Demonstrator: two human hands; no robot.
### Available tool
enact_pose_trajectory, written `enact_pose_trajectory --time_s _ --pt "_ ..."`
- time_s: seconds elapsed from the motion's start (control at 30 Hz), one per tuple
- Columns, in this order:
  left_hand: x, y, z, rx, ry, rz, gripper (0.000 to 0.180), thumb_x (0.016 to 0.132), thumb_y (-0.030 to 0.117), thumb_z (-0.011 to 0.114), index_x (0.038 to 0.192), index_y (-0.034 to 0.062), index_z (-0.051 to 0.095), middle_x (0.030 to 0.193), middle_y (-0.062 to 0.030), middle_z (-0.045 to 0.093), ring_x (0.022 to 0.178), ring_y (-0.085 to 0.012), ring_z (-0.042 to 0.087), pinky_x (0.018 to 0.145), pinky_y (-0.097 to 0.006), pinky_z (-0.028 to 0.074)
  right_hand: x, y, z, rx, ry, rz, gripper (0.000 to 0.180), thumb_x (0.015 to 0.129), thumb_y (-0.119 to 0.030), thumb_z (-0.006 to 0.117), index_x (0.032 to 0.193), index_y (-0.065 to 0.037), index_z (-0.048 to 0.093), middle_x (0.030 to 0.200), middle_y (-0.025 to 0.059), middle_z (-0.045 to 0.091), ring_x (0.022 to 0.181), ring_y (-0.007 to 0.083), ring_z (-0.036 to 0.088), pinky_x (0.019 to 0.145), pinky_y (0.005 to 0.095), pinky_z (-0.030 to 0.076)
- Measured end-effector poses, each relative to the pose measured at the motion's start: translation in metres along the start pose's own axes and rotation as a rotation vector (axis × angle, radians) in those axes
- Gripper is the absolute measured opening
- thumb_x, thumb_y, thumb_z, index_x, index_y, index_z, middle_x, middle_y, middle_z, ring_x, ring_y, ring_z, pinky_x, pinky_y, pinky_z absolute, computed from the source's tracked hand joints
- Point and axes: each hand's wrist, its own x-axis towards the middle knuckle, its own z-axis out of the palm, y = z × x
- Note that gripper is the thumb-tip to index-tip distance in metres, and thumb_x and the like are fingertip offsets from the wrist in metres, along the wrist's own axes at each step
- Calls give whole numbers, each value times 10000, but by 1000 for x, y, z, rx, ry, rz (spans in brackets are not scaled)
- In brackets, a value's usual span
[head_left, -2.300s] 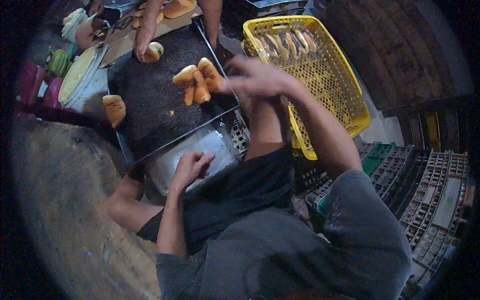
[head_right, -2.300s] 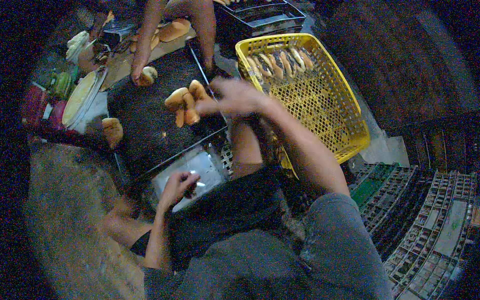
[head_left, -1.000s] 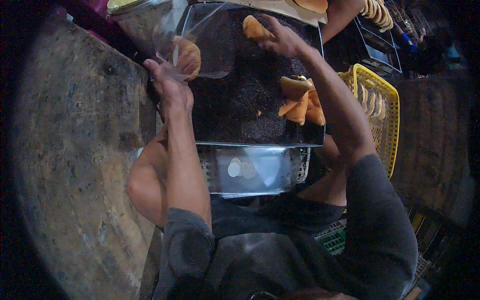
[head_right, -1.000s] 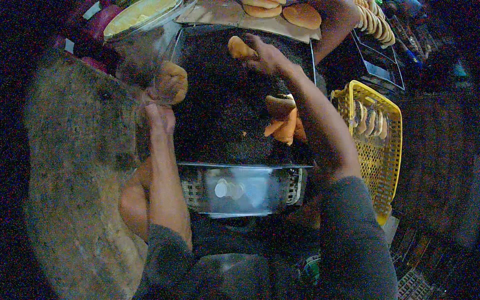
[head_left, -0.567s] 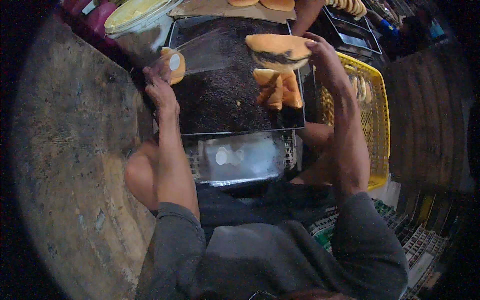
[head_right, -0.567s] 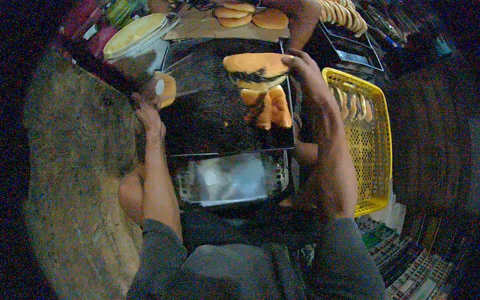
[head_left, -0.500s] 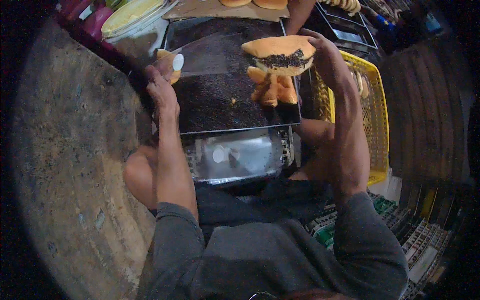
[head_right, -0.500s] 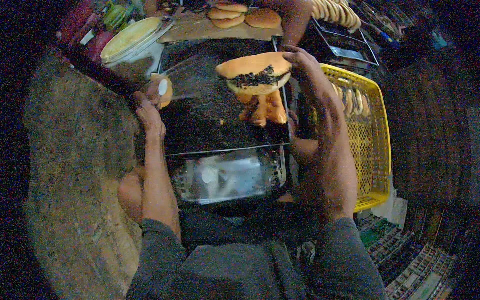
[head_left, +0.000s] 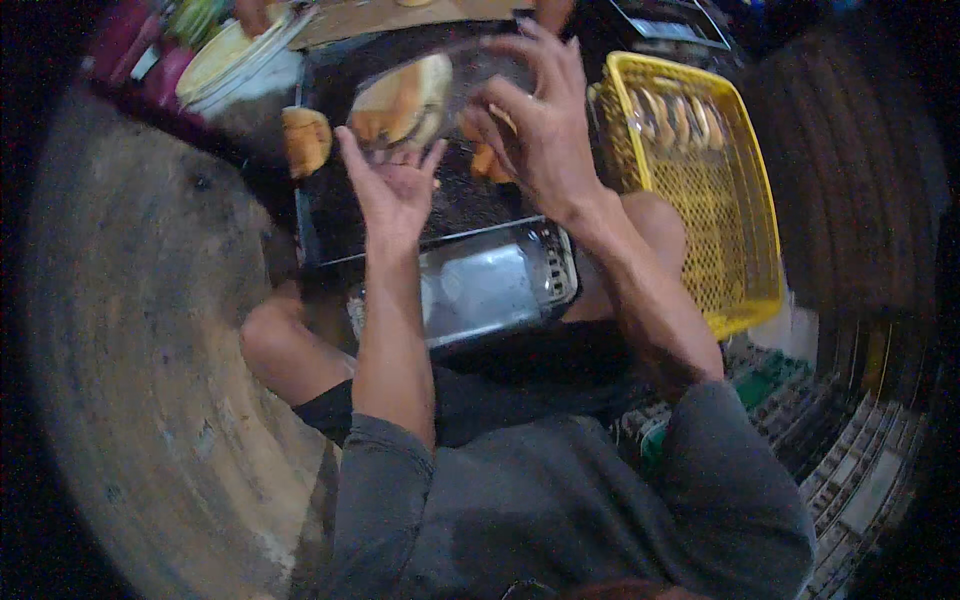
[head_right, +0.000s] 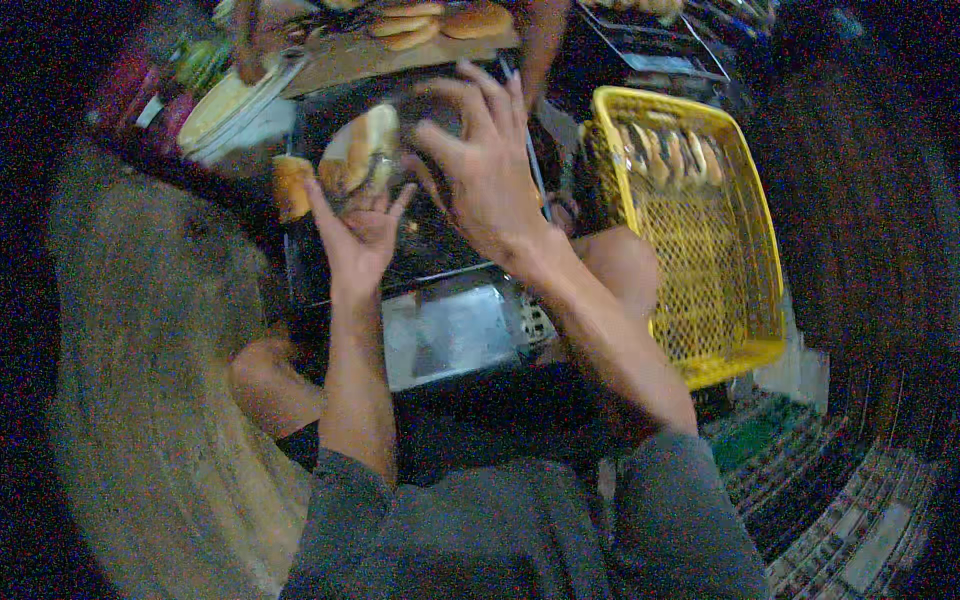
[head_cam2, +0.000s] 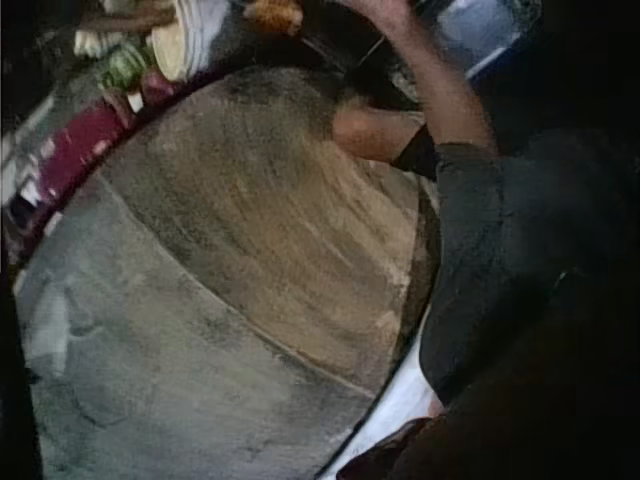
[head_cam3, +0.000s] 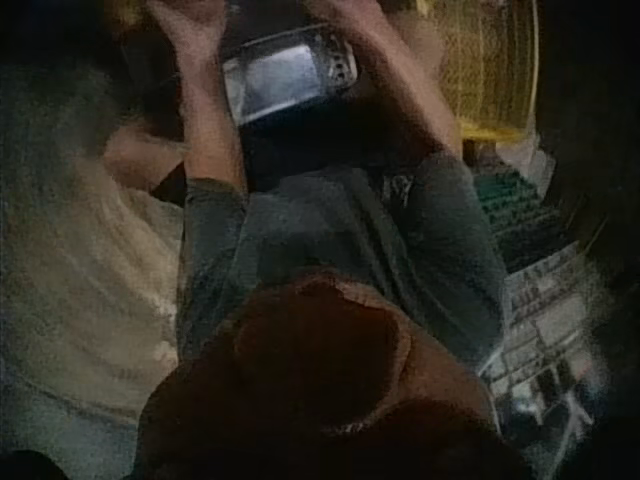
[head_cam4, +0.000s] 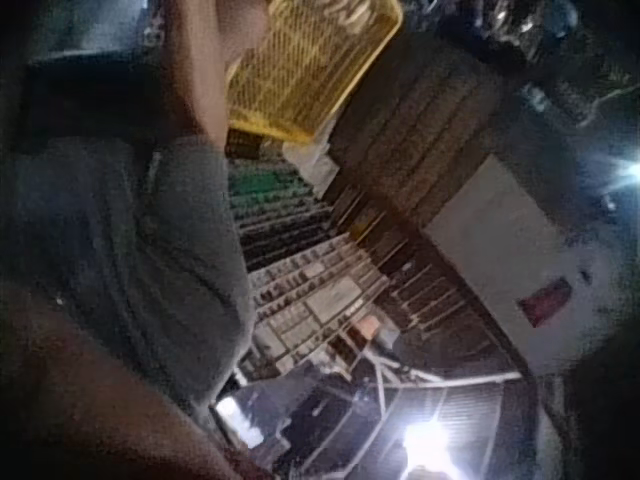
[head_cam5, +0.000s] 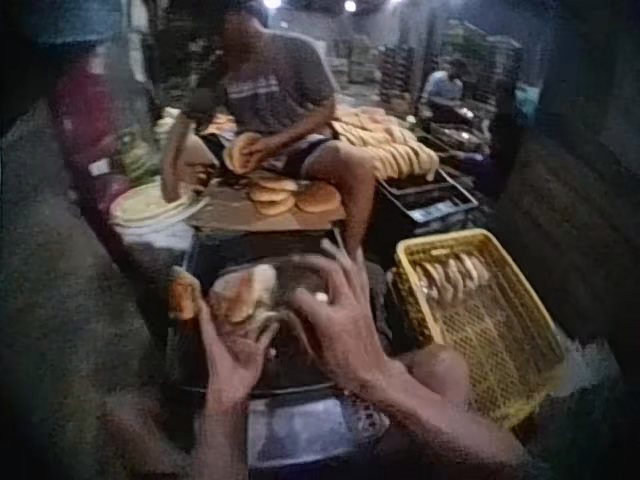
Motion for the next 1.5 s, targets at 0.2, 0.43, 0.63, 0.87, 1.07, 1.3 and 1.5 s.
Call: enact_pose_trajectory --time_s 0.2,0.43,0.63,0.87,1.07,1.3,1.5 --pt "14 -70 82 533 -67 65 699 842 562 594 1221 -10 459 1033 -139 634 909 -248 641 851 -358 504 -3 23 -65 -207 -171 44 559 789 -221 610 1325 -219 451 1309 73 490 1231 325 442 1066 638 204" --pt "-3 -92 101 1123 -353 -135 595 939 510 457 1134 -48 524 916 -188 648 789 -197 642 734 -287 486 -127 230 -123 -387 -164 793 641 819 -306 649 1337 -43 378 1280 184 486 829 369 641 683 460 529" --pt "-26 -56 19 1394 -397 -424 385 954 339 497 1042 -19 608 766 -94 643 621 -135 597 606 -281 471 -194 378 -158 -957 -167 734 697 796 -513 644 1289 -63 444 1313 165 493 1041 366 585 887 481 460" --pt "-75 -52 -52 2372 -235 -746 530 810 475 669 630 -23 653 534 -113 610 529 -186 622 550 -323 474 -304 418 -109 -656 -274 1376 692 778 -527 657 1229 -29 491 1129 205 614 1081 369 573 909 462 448" --pt "-69 -57 -52 2182 -159 -916 505 806 457 678 628 -14 655 491 -124 593 494 -207 621 525 -335 476 -351 503 -81 -562 -274 1414 559 758 -501 668 1007 -2 635 1000 233 650 990 349 624 847 440 479" --pt "-69 -31 -42 1703 -266 -1089 398 861 346 658 654 7 636 498 -29 554 439 -93 510 419 -266 378 -368 552 -130 -326 -534 1545 506 819 -497 608 989 -27 688 902 193 691 821 341 672 683 412 511" --pt "-89 -15 17 1694 -352 -599 380 870 319 649 629 28 609 497 -15 516 440 -73 451 422 -282 342 -140 353 -122 -344 -742 955 544 860 -554 535 970 -48 700 791 117 693 717 306 664 716 399 518"
